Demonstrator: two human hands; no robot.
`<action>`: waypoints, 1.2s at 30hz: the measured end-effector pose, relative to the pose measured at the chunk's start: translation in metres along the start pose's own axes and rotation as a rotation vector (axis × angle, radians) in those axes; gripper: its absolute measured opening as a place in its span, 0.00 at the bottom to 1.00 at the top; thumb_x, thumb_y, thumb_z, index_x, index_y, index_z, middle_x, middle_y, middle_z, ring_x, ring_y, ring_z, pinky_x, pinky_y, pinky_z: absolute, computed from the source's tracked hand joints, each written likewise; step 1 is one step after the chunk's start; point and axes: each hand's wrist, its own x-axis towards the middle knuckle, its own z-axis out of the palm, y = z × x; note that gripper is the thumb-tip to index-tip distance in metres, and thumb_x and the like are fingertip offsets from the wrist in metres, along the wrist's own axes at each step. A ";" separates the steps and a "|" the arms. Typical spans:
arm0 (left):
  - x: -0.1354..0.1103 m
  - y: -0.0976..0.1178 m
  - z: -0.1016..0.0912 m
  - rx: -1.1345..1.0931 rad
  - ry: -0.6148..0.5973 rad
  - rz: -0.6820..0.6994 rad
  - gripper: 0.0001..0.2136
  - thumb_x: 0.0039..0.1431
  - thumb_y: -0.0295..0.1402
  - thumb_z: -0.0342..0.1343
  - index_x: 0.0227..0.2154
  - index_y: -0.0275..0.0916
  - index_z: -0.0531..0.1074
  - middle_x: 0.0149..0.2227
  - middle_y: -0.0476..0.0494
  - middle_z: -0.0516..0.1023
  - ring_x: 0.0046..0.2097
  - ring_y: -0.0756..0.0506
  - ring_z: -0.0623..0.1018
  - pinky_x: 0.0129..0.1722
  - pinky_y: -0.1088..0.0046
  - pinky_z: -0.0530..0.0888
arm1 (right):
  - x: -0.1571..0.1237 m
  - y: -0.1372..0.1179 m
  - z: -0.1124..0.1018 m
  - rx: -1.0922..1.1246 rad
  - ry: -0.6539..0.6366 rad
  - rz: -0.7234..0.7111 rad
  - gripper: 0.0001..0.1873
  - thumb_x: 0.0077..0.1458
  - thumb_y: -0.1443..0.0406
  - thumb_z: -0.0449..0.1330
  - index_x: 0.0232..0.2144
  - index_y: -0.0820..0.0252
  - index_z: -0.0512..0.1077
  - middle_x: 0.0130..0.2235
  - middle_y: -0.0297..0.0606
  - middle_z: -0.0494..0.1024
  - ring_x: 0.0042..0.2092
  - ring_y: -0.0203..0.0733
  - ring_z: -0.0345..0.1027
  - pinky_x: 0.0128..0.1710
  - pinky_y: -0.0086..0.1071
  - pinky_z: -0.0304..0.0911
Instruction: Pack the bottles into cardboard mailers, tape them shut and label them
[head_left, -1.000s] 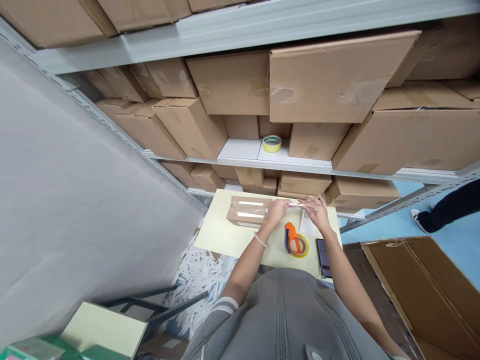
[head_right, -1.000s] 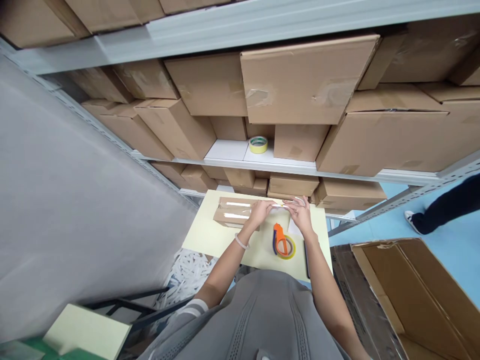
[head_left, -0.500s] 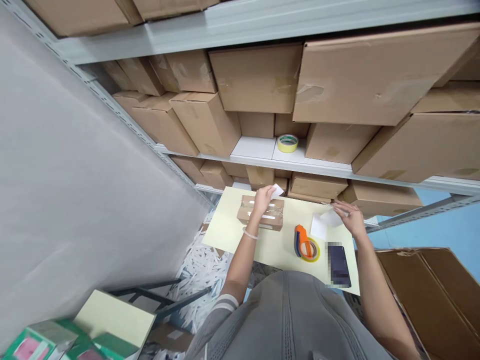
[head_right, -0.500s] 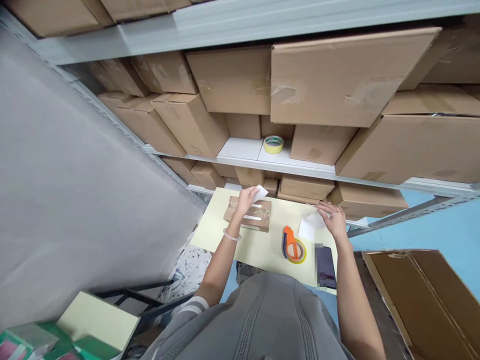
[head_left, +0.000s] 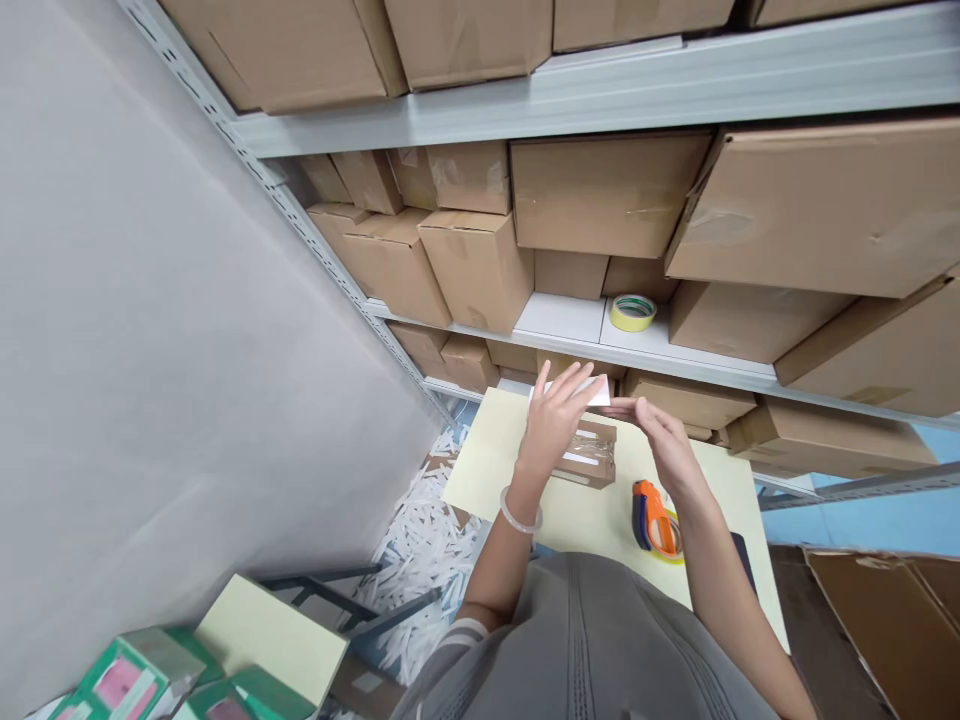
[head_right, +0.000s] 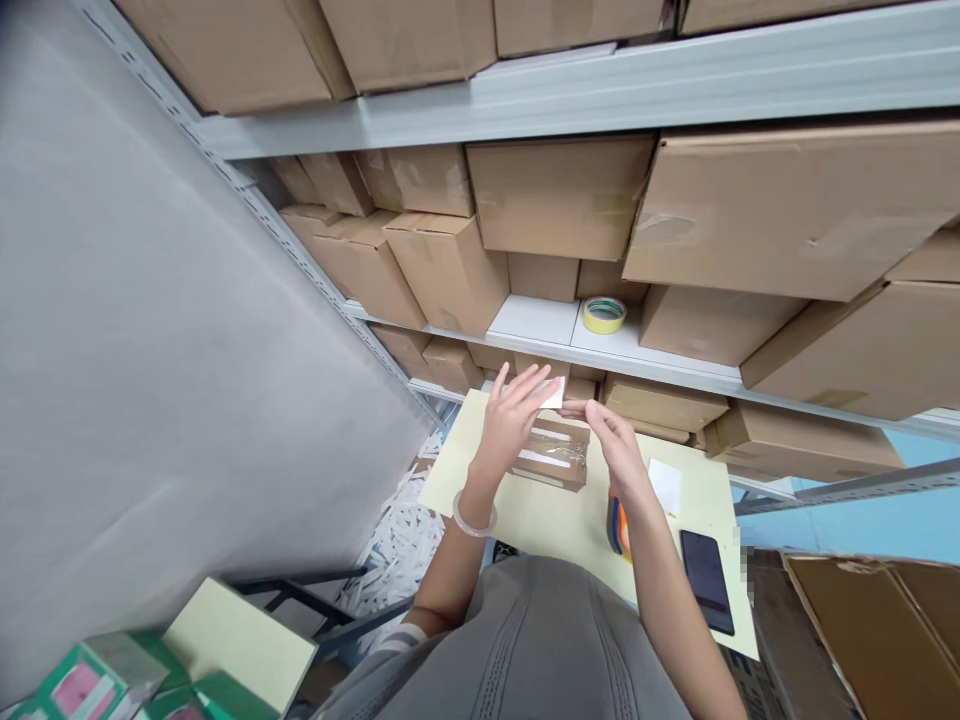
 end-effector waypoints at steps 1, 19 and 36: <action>-0.001 -0.002 -0.005 0.042 -0.004 0.036 0.21 0.70 0.27 0.44 0.61 0.50 0.66 0.64 0.47 0.69 0.67 0.45 0.65 0.71 0.47 0.51 | -0.001 -0.009 0.013 0.041 0.006 -0.003 0.24 0.62 0.45 0.53 0.42 0.53 0.80 0.45 0.41 0.82 0.51 0.50 0.74 0.57 0.45 0.64; -0.038 -0.032 -0.042 0.034 -0.050 0.080 0.19 0.71 0.31 0.45 0.61 0.48 0.66 0.58 0.46 0.76 0.61 0.45 0.73 0.71 0.42 0.43 | -0.012 -0.015 0.083 0.021 0.072 0.019 0.15 0.51 0.50 0.66 0.31 0.54 0.76 0.34 0.35 0.79 0.38 0.43 0.71 0.42 0.34 0.66; -0.046 -0.005 -0.048 -0.094 0.185 -0.027 0.11 0.69 0.32 0.50 0.40 0.46 0.79 0.36 0.52 0.84 0.36 0.51 0.81 0.70 0.54 0.56 | -0.030 -0.017 0.092 0.012 0.164 -0.076 0.15 0.54 0.50 0.65 0.34 0.54 0.77 0.37 0.37 0.80 0.39 0.45 0.71 0.45 0.38 0.66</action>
